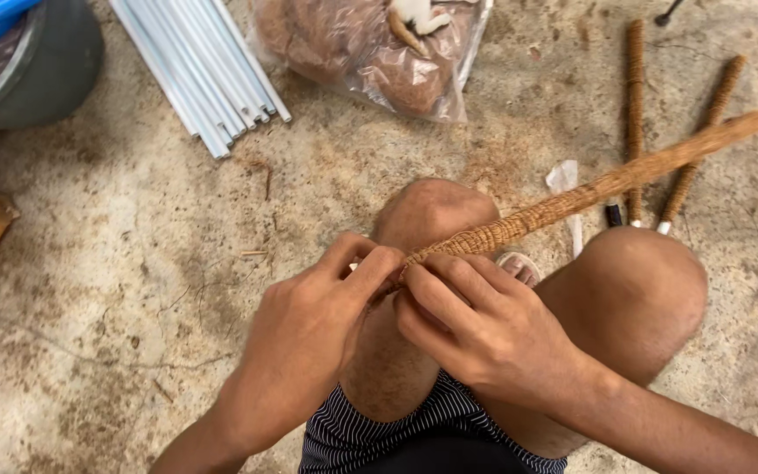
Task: The person sits on the floor and wraps a brown rope around a long white stick. They use their hands to twist and secure the rope along the stick's length, occasionally adjusting the position of the stick and rope.
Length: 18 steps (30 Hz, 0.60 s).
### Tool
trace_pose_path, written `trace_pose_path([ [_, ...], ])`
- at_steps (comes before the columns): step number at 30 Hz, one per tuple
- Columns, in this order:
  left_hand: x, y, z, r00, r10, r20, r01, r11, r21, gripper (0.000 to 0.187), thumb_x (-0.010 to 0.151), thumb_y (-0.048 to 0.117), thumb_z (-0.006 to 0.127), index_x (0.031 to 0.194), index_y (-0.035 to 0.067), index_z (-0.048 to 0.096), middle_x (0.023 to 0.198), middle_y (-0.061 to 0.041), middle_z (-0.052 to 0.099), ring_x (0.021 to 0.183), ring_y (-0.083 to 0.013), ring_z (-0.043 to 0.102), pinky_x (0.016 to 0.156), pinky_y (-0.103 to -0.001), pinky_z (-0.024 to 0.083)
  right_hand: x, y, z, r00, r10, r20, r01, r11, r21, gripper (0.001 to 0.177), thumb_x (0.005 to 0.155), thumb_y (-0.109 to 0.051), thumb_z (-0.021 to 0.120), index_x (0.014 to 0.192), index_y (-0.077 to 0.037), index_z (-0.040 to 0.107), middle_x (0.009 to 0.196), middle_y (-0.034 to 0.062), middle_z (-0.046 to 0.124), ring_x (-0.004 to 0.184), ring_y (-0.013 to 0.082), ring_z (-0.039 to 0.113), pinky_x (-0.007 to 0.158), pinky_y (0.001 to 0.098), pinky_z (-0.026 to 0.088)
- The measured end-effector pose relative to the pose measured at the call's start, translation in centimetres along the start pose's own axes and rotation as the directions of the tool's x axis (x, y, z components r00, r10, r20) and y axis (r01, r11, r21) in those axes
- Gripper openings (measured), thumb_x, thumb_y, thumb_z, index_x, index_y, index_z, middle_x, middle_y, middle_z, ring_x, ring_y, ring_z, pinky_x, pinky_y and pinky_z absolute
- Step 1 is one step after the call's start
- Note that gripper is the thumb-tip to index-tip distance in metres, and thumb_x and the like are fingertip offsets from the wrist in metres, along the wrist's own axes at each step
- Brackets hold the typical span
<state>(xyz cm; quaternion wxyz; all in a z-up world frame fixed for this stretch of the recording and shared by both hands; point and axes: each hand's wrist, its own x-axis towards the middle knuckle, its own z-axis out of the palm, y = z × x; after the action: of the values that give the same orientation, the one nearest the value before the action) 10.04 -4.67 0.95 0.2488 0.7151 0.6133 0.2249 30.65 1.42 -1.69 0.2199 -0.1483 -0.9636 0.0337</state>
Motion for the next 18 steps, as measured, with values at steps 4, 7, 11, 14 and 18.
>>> trace_pose_path([
  [4,1.4,0.1,-0.8,0.981,0.174,0.088,-0.187,0.968,0.168,0.033,0.088,-0.004,0.063,0.120,0.000,0.066,0.102,-0.019,0.068,0.059,-0.0236,0.072,0.043,-0.030,0.060,0.7,-0.9,-0.6,0.990,0.131,-0.045,-0.128,0.990,0.064,0.022,0.080,-0.006,0.074,0.100,0.001,0.070,0.112,0.0153,0.067,0.108,0.0281,0.067,0.089,0.0419,0.062],
  [7,2.3,-0.4,-1.1,0.947,0.273,0.168,-0.304,0.930,0.205,0.033,0.089,-0.001,0.064,0.122,-0.001,0.066,0.098,-0.020,0.068,0.058,-0.0233,0.071,0.041,-0.028,0.058,0.7,-1.9,-1.2,0.939,0.332,-0.085,-0.311,0.929,0.200,0.025,0.077,-0.001,0.076,0.102,0.003,0.071,0.111,0.0156,0.068,0.106,0.0291,0.069,0.081,0.0401,0.059],
  [11,4.4,-0.9,-1.5,0.906,0.349,0.239,-0.398,0.895,0.201,0.031,0.090,0.001,0.064,0.121,0.001,0.066,0.097,-0.018,0.070,0.059,-0.0216,0.072,0.042,-0.026,0.058,1.0,-2.6,-0.4,0.852,0.502,-0.148,-0.445,0.843,0.301,0.028,0.079,0.005,0.074,0.106,0.000,0.073,0.109,0.0118,0.068,0.101,0.0288,0.067,0.081,0.0390,0.059],
  [14,5.5,-0.8,-1.5,0.918,0.259,0.301,-0.313,0.939,0.144,0.023,0.093,0.005,0.063,0.115,0.006,0.067,0.090,-0.012,0.071,0.055,-0.0202,0.071,0.042,-0.027,0.057,1.0,-2.2,0.3,0.795,0.585,-0.162,-0.497,0.781,0.380,0.020,0.086,0.003,0.076,0.105,-0.001,0.072,0.107,0.0099,0.067,0.101,0.0279,0.067,0.081,0.0383,0.059],
  [18,5.2,-0.7,-1.3,0.934,0.256,0.248,-0.307,0.932,0.194,0.025,0.091,0.009,0.065,0.115,0.006,0.068,0.094,-0.012,0.070,0.068,-0.0223,0.071,0.053,-0.030,0.060,0.9,-1.2,0.6,0.792,0.601,-0.105,-0.498,0.736,0.458,0.017,0.088,0.000,0.076,0.104,-0.001,0.071,0.105,0.0099,0.067,0.102,0.0249,0.069,0.082,0.0355,0.061],
])
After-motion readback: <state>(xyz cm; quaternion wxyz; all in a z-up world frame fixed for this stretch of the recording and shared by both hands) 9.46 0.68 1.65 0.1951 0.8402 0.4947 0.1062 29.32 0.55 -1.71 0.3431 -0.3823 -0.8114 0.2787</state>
